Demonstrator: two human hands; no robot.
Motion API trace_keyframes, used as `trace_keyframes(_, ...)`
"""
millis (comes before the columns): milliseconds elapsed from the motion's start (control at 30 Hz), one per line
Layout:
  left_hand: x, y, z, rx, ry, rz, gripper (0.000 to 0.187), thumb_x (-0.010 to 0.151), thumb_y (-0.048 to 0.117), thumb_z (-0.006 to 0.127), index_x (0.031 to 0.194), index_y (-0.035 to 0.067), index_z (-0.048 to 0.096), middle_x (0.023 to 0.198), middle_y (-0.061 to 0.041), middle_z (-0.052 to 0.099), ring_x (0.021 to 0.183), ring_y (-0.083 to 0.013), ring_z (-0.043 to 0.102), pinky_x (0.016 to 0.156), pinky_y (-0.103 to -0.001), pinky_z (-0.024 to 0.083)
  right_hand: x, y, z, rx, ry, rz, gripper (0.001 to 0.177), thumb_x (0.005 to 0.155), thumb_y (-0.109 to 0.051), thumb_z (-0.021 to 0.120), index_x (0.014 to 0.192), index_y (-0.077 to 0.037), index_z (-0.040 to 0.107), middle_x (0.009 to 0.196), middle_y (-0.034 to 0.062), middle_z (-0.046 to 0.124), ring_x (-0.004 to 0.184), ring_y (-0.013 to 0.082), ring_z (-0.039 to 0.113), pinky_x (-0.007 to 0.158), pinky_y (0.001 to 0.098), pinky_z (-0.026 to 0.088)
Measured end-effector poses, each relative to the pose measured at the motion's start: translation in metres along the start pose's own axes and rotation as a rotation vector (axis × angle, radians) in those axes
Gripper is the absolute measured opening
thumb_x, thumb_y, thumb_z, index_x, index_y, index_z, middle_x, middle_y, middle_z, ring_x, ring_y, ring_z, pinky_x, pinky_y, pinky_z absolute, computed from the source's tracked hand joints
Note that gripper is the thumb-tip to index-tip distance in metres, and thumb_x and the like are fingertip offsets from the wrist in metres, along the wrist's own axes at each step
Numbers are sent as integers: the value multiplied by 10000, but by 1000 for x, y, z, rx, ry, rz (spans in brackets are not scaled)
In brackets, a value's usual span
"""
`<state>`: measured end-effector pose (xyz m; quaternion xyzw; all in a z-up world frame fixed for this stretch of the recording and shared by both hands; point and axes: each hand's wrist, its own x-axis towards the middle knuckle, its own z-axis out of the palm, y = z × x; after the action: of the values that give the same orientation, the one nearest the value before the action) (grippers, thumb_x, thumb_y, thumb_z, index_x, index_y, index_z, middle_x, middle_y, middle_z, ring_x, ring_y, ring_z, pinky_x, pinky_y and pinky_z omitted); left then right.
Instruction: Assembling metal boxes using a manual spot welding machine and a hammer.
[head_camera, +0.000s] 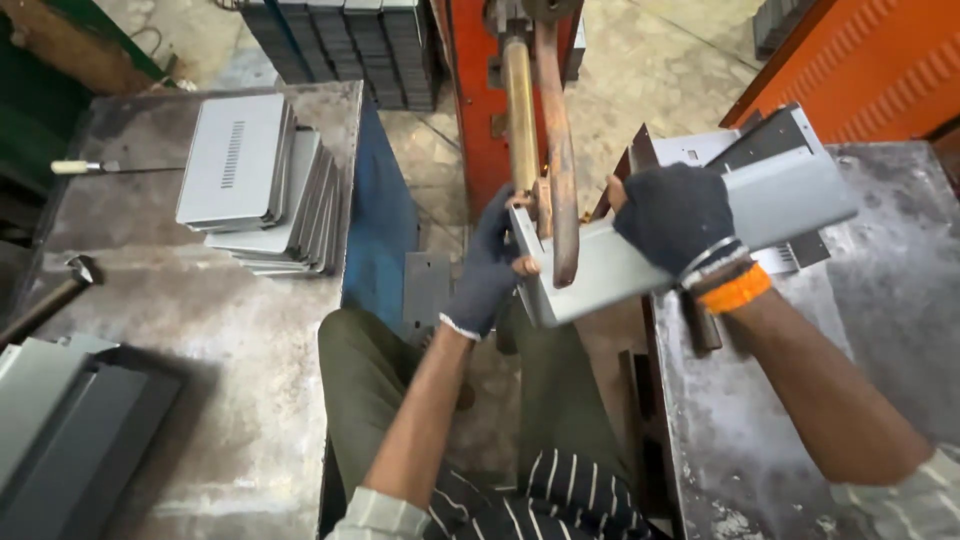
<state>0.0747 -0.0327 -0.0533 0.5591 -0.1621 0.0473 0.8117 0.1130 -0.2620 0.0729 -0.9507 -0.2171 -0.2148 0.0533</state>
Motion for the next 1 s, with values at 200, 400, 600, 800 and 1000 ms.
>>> trace_keyframes(200,9,-16,-16,117,-7,80,763,954,422,790,1538,35,490,1521,-73,565,1409,-218,516,1229,-397,405,11,2,12,-24,-53,10,483,1014,-390,616,643,-100,726,634,180,651,608,390,659,610,518,507)
trace_keyframes(400,11,4,-10,-289,41,-74,856,1001,693,412,1575,60,362,1511,-36,529,1426,-194,469,1219,-418,342,15,-2,12,-16,-78,7,484,1020,-394,619,644,-103,709,626,183,643,596,389,656,592,515,504)
trace_keyframes(600,-7,-9,-4,-438,94,-138,805,989,681,358,1562,117,390,1422,-48,565,1290,-202,526,1154,-390,393,10,1,15,-70,-82,-134,447,1009,-378,622,654,-117,696,620,150,640,593,379,644,555,512,485)
trace_keyframes(800,-20,-51,-9,-248,42,14,834,1038,739,308,1492,63,489,1304,-47,594,1206,-169,549,1099,-350,414,-11,-4,11,15,-32,-6,490,1023,-408,624,640,-110,699,628,165,637,591,373,646,580,498,490)
trace_keyframes(1000,-27,17,5,-226,-12,-42,841,1078,725,318,1442,4,552,1352,-106,597,1205,-222,551,1090,-388,422,-27,-15,-14,59,-49,5,474,1008,-414,628,655,-108,712,628,172,636,601,375,651,598,499,496)
